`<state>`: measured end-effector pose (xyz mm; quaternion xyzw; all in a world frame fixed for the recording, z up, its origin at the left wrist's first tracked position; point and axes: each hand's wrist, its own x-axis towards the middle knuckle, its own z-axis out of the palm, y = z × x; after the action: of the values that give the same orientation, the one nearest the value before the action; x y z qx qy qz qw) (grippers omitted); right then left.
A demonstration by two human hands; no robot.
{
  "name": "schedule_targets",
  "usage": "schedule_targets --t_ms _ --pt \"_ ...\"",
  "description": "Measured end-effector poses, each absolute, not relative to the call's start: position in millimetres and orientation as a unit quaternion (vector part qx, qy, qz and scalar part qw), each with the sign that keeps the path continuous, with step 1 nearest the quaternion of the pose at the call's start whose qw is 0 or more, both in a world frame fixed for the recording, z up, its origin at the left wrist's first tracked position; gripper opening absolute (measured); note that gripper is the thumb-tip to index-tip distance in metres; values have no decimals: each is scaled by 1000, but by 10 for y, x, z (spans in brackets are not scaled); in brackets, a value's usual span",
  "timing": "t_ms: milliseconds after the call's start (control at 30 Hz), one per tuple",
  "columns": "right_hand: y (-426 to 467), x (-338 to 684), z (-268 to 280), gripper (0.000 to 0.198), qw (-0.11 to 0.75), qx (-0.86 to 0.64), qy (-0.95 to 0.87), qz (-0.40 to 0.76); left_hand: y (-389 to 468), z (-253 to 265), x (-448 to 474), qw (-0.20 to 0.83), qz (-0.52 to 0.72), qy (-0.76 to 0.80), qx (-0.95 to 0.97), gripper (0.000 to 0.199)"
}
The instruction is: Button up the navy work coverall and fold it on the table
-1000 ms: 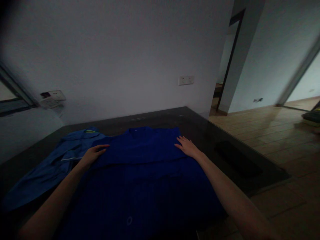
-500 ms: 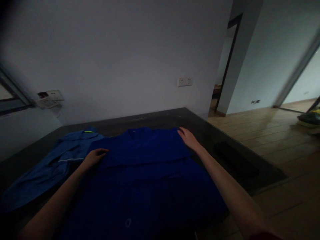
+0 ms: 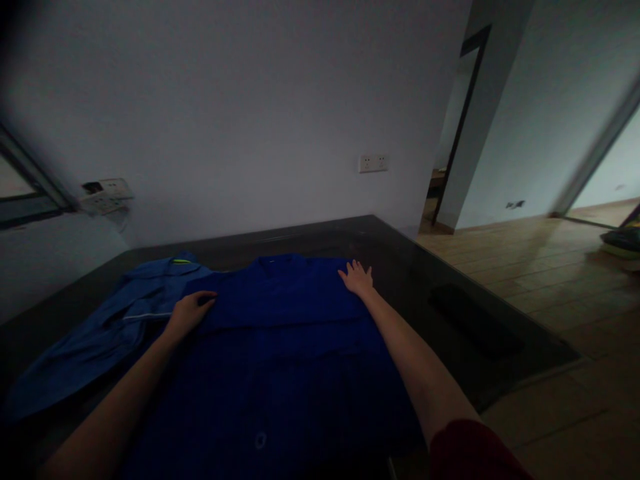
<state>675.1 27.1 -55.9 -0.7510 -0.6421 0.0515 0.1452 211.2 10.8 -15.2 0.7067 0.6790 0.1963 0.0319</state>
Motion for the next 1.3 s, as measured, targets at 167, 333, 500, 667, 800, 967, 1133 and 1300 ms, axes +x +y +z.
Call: schedule_targets --t_ms 167,333,500,667,800,967,1133,1300 --pt "273 6787 -538 70 99 -766 -633 58 105 -104 2088 18 211 678 704 33" --pt "257 6776 -578 70 115 -762 -636 46 114 -226 2076 38 162 678 716 32" --pt "237 6787 -524 63 214 -745 -632 5 106 -306 2014 18 120 679 724 38" --pt "274 7111 -139 46 376 -725 -572 -75 122 -284 1912 -41 120 689 714 40" --pt "262 7401 37 37 338 -751 -567 -24 208 -256 1713 -44 137 744 653 43" --pt "81 7296 -173 30 272 -748 -605 8 279 -260 1623 -73 155 757 630 49" --pt "-157 6951 -464 47 179 -721 -669 -22 253 -285 1875 -96 156 694 697 48" --pt "-210 6866 -552 51 95 -730 -677 -24 238 -443 1923 8 65 711 700 52"
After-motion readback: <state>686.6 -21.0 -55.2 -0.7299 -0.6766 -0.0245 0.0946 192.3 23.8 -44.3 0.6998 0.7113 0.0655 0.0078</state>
